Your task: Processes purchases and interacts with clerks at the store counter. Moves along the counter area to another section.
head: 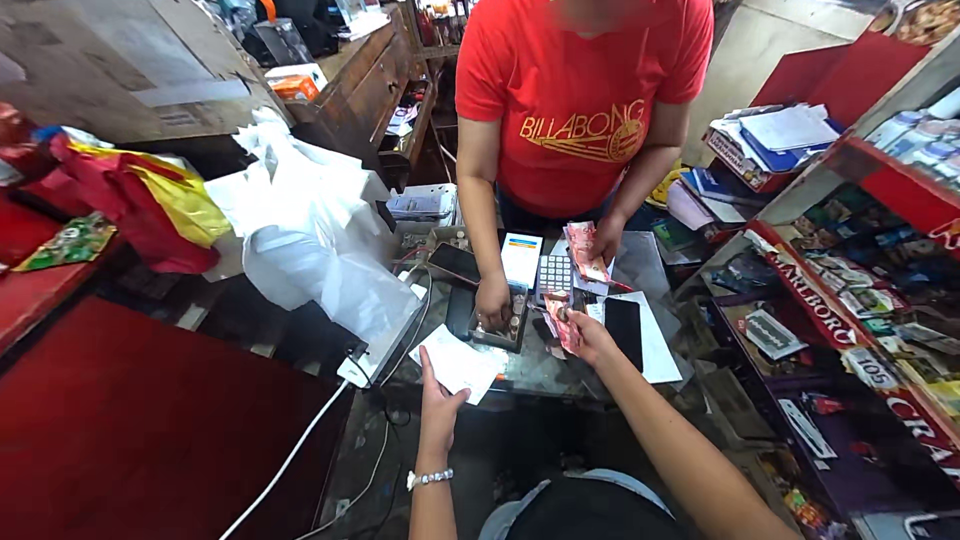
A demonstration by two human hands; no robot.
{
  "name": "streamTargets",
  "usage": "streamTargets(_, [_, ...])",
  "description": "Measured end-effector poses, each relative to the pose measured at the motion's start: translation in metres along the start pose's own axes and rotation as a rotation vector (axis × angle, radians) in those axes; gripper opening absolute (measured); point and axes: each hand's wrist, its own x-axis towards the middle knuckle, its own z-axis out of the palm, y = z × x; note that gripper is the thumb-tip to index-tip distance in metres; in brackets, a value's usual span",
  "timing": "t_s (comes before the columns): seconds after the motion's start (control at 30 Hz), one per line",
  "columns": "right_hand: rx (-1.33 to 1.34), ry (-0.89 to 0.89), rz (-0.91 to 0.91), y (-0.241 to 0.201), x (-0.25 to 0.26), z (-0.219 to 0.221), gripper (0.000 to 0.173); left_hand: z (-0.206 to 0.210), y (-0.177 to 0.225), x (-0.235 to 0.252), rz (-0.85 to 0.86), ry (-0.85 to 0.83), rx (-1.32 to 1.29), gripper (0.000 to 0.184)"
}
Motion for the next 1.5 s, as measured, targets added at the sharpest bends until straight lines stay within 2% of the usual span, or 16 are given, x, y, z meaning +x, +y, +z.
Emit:
streamTargets(0.1, [-0.246, 0.016, -0.073, 0.015, 0.017, -0.010, 0.021, 0.001, -0.003, -0.003, -0.010, 0.002, 0.002, 0.125])
streamTargets(0.27, [-0.536, 0.092, -0.089, 0.032, 0.040, -0.017, 0.016, 0.003, -0.005, -0.005, -0.032, -0.004, 0.019, 0.124])
streamTargets(0.47, [-1.129, 0.051, -0.122, 0.023, 0.034, -0.010, 0.028, -0.001, -0.008, -0.007, -0.029, -0.005, 0.010, 0.122])
streamTargets(0.53, [-1.247, 0.049, -0.160, 0.020, 0.028, -0.006, 0.029, -0.002, -0.010, -0.008, -0.031, -0.003, 0.005, 0.122])
streamTargets(0.93, [-1.304, 0.127, -0.224, 0.030, 0.028, -0.012, 0.036, -0.002, -0.009, -0.008, -0.032, -0.007, 0.012, 0.121])
streamTargets(1.1, [-1.275, 0.131, -0.274, 0.030, 0.029, -0.012, 0.027, -0.002, -0.009, -0.007, -0.042, -0.020, 0.013, 0.122])
streamTargets(1.2, [-1.299, 0.138, -0.246, 0.029, 0.032, -0.011, 0.032, -0.002, -0.008, -0.008, -0.052, -0.017, 0.012, 0.121])
streamTargets(1.3, [-1.305, 0.140, -0.240, 0.028, 0.033, -0.011, 0.027, -0.003, -0.008, -0.010, -0.060, -0.007, 0.006, 0.120])
streamTargets(1.4, [-1.277, 0.140, -0.249, 0.028, 0.032, -0.012, 0.034, -0.005, -0.010, -0.010, -0.064, -0.002, 0.004, 0.120])
streamTargets(1.5, [-1.289, 0.142, -0.338, 0.030, 0.030, -0.013, 0.042, -0.007, -0.011, -0.012, -0.062, -0.002, 0.004, 0.120])
